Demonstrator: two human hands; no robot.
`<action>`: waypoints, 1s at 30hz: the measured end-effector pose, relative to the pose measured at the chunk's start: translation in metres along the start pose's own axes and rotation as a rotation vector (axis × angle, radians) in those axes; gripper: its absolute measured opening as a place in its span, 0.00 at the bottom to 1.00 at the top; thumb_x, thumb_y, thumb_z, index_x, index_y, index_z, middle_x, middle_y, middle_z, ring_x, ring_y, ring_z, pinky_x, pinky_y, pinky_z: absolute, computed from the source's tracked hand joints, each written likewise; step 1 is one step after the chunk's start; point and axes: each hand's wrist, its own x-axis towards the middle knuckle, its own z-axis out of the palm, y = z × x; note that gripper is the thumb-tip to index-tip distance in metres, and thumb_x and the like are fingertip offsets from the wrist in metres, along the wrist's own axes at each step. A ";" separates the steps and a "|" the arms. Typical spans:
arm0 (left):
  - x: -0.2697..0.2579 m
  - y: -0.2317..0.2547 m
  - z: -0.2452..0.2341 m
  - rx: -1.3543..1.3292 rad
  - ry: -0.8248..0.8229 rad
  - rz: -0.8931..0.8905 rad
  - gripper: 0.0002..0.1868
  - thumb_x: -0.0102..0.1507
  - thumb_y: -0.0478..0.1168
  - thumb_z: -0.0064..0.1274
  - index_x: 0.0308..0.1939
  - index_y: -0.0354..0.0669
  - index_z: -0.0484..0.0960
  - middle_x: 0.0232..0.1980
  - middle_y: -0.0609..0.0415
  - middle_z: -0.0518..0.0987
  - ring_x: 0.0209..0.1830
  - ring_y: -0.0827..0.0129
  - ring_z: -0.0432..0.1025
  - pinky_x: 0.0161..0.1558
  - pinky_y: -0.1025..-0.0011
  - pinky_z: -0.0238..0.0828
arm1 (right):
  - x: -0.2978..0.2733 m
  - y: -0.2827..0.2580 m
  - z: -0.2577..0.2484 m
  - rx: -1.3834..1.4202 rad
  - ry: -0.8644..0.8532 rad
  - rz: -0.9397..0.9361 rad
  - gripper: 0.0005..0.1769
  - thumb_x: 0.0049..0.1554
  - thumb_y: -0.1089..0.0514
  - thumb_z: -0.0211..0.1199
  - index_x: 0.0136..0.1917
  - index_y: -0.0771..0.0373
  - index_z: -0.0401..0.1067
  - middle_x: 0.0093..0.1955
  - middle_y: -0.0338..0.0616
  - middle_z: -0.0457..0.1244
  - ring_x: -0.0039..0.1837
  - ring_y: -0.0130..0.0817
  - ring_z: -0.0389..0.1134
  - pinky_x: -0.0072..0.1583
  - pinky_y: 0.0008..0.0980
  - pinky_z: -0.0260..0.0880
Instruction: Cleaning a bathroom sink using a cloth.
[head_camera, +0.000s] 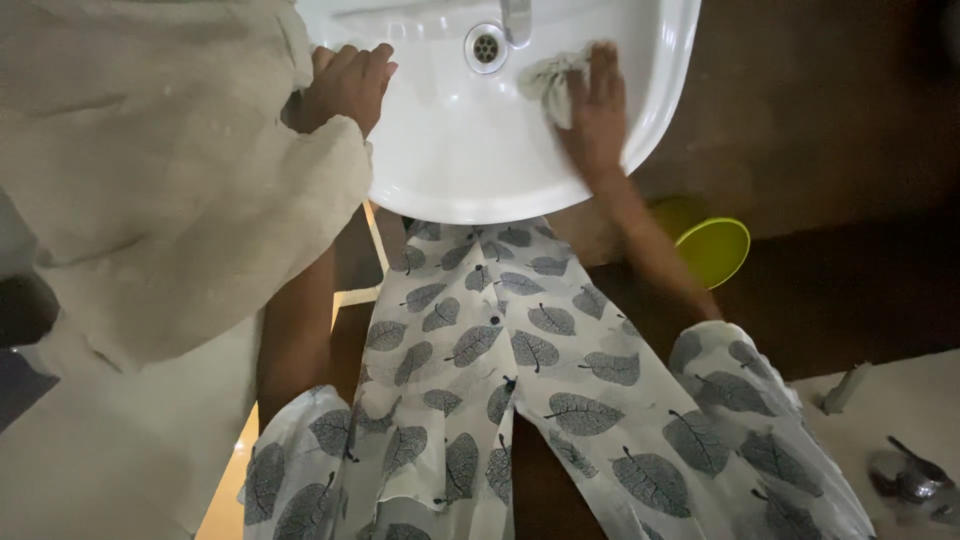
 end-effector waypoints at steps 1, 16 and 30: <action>0.000 0.001 -0.002 0.002 0.000 -0.003 0.10 0.78 0.44 0.54 0.59 0.44 0.77 0.43 0.59 0.81 0.47 0.67 0.73 0.56 0.61 0.62 | -0.001 -0.021 0.017 0.002 0.000 -0.003 0.32 0.51 0.55 0.82 0.64 0.62 0.71 0.78 0.65 0.53 0.79 0.61 0.54 0.75 0.54 0.58; -0.001 0.000 0.002 -0.130 -0.074 -0.092 0.18 0.76 0.39 0.53 0.68 0.41 0.72 0.44 0.54 0.81 0.47 0.60 0.73 0.54 0.58 0.62 | 0.013 -0.051 -0.009 1.011 -0.817 -0.272 0.42 0.44 0.46 0.79 0.69 0.61 0.71 0.74 0.56 0.61 0.76 0.54 0.60 0.77 0.53 0.54; 0.014 0.018 -0.054 -0.140 -0.117 -0.202 0.14 0.77 0.43 0.51 0.66 0.45 0.76 0.43 0.52 0.80 0.41 0.60 0.70 0.47 0.57 0.66 | 0.053 -0.155 0.083 1.032 -0.307 -0.024 0.39 0.45 0.54 0.77 0.67 0.61 0.67 0.66 0.50 0.59 0.72 0.45 0.57 0.73 0.49 0.56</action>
